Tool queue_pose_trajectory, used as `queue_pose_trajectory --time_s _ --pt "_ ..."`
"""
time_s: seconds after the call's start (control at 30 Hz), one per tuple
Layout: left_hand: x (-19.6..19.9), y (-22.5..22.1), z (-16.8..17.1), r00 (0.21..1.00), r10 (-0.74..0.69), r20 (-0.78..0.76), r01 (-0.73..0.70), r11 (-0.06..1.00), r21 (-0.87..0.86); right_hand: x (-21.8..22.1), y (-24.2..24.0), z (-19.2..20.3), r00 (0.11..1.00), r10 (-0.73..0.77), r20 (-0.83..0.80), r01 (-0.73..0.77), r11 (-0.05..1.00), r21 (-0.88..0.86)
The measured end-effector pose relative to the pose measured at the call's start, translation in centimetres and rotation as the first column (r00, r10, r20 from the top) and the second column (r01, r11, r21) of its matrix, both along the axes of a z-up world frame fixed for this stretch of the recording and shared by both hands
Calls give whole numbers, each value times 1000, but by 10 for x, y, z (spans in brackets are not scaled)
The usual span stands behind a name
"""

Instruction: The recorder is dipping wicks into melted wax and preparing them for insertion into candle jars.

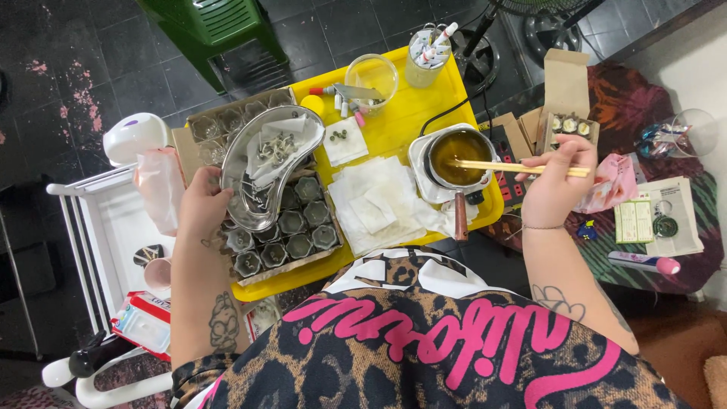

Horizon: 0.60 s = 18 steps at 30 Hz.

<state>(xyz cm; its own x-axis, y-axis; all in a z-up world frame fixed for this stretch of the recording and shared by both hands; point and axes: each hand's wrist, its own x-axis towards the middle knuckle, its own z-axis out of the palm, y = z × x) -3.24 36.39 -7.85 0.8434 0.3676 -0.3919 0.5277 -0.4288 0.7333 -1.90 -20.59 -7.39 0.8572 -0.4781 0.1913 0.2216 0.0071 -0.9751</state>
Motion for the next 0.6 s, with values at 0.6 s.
queue_pose_trajectory --time_s 0.6 --pt "-20 -28 1 999 -42 -11 41 999 -28 -2 -50 18 987 -46 156 28 993 117"
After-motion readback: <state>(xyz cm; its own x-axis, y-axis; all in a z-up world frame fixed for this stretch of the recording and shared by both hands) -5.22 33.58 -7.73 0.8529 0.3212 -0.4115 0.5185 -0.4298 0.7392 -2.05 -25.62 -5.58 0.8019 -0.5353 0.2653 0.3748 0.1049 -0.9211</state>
